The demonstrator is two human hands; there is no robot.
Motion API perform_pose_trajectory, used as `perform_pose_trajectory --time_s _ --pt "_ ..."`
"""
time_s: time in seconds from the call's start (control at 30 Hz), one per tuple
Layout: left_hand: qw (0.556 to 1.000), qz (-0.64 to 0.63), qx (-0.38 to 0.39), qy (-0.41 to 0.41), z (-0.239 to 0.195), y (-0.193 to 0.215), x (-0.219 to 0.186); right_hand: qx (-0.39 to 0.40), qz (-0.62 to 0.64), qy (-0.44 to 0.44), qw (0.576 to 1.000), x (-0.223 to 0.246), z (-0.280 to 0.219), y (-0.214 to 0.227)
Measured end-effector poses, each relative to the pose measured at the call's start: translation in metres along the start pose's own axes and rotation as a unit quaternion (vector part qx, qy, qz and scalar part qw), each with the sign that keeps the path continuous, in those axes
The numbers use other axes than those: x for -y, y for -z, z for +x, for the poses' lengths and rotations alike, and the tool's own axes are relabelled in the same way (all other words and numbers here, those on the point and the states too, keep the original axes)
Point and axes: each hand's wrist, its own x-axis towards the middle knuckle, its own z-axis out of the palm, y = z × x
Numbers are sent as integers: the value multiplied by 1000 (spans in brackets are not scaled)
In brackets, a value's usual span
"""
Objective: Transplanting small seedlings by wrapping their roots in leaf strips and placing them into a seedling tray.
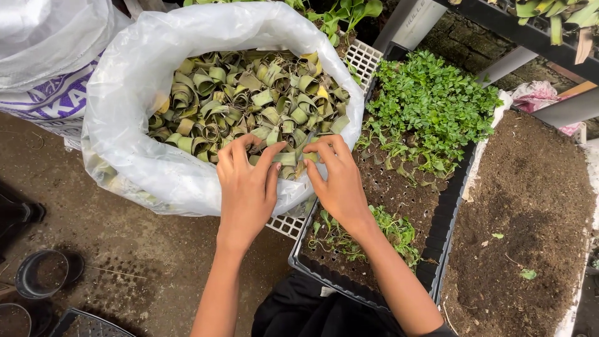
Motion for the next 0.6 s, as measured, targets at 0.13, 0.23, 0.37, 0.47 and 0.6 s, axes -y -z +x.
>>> perform_pose_trajectory --time_s 0.13,0.23,0.37,0.47,0.6 --pt "1000 4 -2 -13 2 4 -8 -8 13 4 1000 -4 -4 6" --pt "999 -24 -18 -26 3 7 -17 -23 30 44 998 2 -7 19" --pt "992 -73 5 -101 0 4 -33 -35 32 50 998 8 -23 36" --pt "985 -77 17 -152 -3 -6 -38 -40 32 43 998 8 -37 50" --pt "972 -27 11 -233 -3 -18 -44 -50 -1 53 997 1 -59 66"
